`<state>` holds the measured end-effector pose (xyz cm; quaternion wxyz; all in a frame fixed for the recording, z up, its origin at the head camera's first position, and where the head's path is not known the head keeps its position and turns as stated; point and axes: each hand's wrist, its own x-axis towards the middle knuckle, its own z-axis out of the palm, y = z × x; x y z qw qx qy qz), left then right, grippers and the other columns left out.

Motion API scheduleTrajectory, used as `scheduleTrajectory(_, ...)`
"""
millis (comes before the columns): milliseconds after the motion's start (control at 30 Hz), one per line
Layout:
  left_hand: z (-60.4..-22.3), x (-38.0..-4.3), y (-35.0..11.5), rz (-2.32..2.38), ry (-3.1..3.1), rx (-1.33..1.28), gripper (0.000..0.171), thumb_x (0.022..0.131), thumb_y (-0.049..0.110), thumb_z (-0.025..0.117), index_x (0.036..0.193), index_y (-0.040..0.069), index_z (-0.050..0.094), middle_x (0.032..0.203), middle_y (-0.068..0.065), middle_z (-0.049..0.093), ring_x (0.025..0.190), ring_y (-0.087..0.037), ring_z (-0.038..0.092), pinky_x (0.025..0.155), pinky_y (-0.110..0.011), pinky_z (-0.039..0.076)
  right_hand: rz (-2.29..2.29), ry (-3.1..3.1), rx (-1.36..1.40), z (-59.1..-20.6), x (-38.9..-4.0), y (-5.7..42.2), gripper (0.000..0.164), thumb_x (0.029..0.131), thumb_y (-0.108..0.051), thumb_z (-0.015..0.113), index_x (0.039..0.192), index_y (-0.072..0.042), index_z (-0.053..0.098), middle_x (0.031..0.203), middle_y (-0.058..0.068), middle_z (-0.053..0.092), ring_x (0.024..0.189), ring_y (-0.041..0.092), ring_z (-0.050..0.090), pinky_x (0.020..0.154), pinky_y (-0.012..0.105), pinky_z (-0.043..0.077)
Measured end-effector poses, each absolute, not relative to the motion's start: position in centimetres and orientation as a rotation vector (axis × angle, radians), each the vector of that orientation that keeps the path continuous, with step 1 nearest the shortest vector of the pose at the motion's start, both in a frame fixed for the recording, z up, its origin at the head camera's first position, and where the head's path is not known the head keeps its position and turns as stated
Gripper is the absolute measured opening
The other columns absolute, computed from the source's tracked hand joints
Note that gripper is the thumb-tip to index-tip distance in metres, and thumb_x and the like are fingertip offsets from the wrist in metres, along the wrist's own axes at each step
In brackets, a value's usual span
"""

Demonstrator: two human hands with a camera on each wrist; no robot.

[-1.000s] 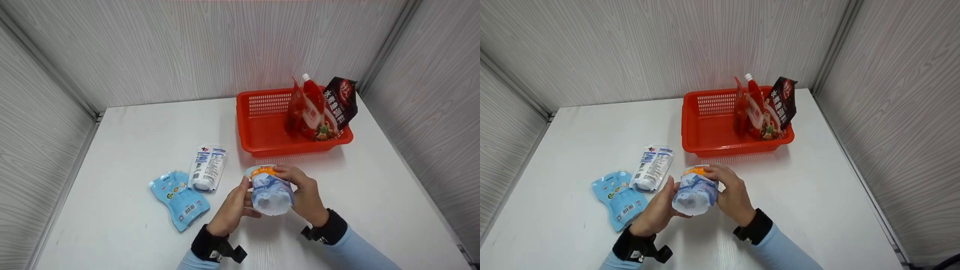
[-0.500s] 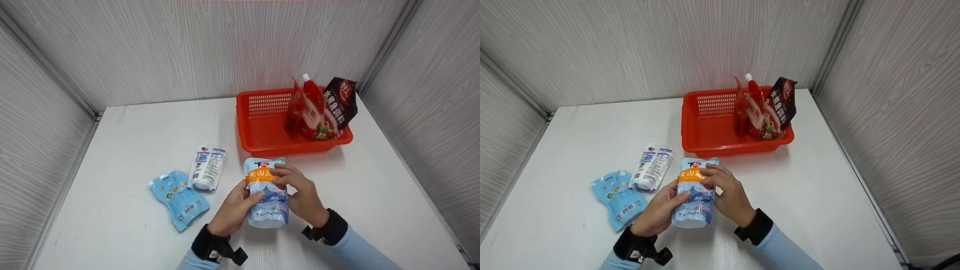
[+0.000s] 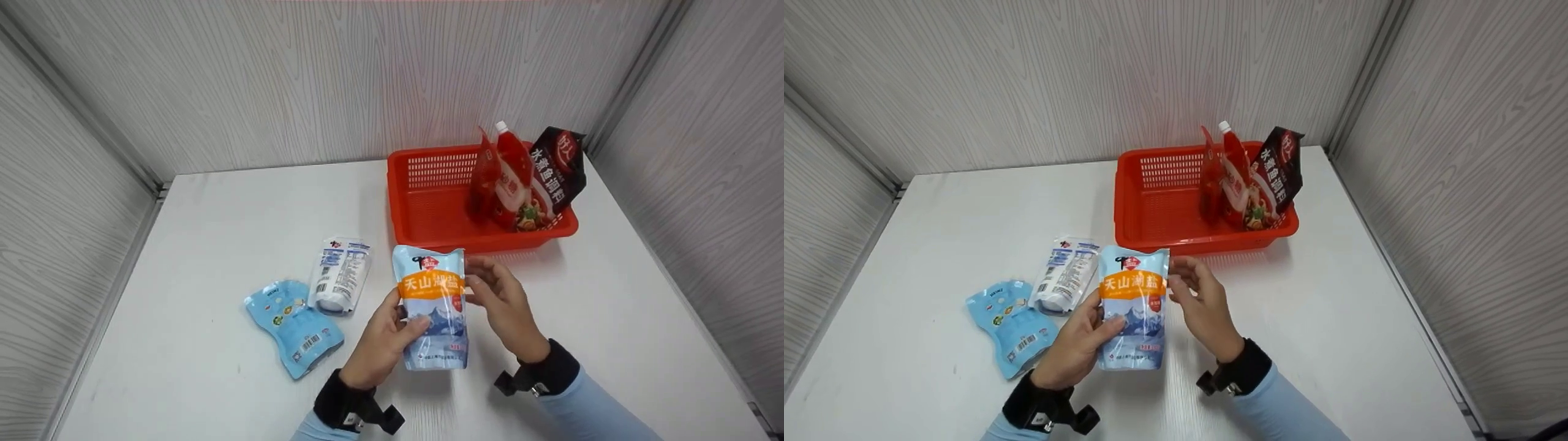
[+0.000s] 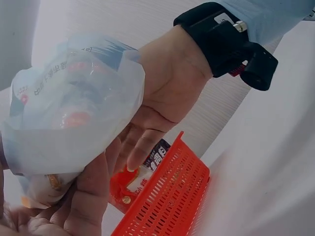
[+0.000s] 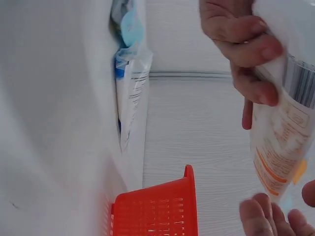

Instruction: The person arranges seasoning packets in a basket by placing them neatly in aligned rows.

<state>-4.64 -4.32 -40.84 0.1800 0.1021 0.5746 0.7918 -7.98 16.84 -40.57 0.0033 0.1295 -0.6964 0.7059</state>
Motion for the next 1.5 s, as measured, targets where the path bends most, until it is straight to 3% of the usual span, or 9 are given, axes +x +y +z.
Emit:
scheduleTrajectory(100,-40.6,-4.4,-4.2,2.220,1.661,0.309,0.063,0.090,0.018,0.059,0.141,0.015,0.023,0.117,-0.019,0.051,0.099,-0.034,0.056,0.082,-0.042,0.048,2.425,-2.286,0.294,-41.0,-8.3,17.3,0.046,0.093,-0.039,0.049,0.128,-0.010,0.045,0.114,0.014,0.053,0.099,0.032,0.054,0.076,0.043,0.050)
scheduleTrajectory(167,-40.2,-4.2,-4.1,2.198,1.696,0.325,0.063,0.090,0.015,0.059,0.141,0.012,0.022,0.114,-0.019,0.051,0.096,-0.033,0.056,0.081,-0.041,0.049,2.494,-2.344,0.320,-40.9,-8.2,17.2,0.049,0.093,-0.042,0.046,0.131,-0.011,0.044,0.114,0.016,0.053,0.099,0.034,0.053,0.074,0.045,0.050)
scheduleTrajectory(433,-38.9,-3.7,-4.1,2.038,1.913,0.402,0.065,0.091,0.018,0.058,0.143,0.009,0.019,0.111,-0.012,0.053,0.094,-0.026,0.057,0.079,-0.038,0.049,2.420,-2.410,0.390,-40.6,-8.0,16.8,0.042,0.093,-0.032,0.052,0.127,-0.009,0.046,0.108,0.015,0.055,0.091,0.033,0.053,0.070,0.041,0.052)
scheduleTrajectory(767,-38.4,-3.7,-3.7,1.999,1.996,0.476,0.056,0.091,0.019,0.058,0.136,0.008,0.027,0.111,-0.007,0.056,0.096,-0.023,0.059,0.080,-0.035,0.049,2.282,-2.355,0.433,-40.6,-7.6,16.7,0.037,0.090,-0.027,0.058,0.121,-0.009,0.051,0.099,0.014,0.058,0.079,0.030,0.054,0.062,0.032,0.051)
scheduleTrajectory(1000,-37.8,-3.7,-3.6,1.940,2.150,0.452,0.043,0.093,0.025,0.054,0.129,0.009,0.037,0.113,0.002,0.057,0.099,-0.014,0.057,0.085,-0.032,0.046,2.180,-2.310,0.617,-38.6,-6.8,16.3,0.030,0.091,-0.011,0.057,0.119,-0.005,0.051,0.100,0.013,0.059,0.073,0.029,0.054,0.060,0.035,0.053)
scheduleTrajectory(1167,-38.2,-3.7,-3.8,1.928,2.207,0.464,0.036,0.094,0.024,0.053,0.125,0.010,0.042,0.111,0.002,0.060,0.097,-0.012,0.059,0.084,-0.032,0.046,2.111,-2.314,0.662,-37.2,-6.4,16.3,0.029,0.090,-0.009,0.058,0.118,-0.004,0.053,0.103,0.010,0.060,0.081,0.028,0.057,0.065,0.039,0.053)
scheduleTrajectory(1500,-41.4,-4.5,-3.6,1.860,2.149,0.467,0.040,0.089,0.039,0.055,0.125,0.027,0.045,0.114,0.011,0.059,0.101,-0.009,0.057,0.086,-0.029,0.045,2.020,-2.253,0.629,-35.4,-6.9,16.9,0.019,0.094,-0.007,0.049,0.102,-0.001,0.065,0.091,0.010,0.067,0.078,0.026,0.061,0.071,0.037,0.052)
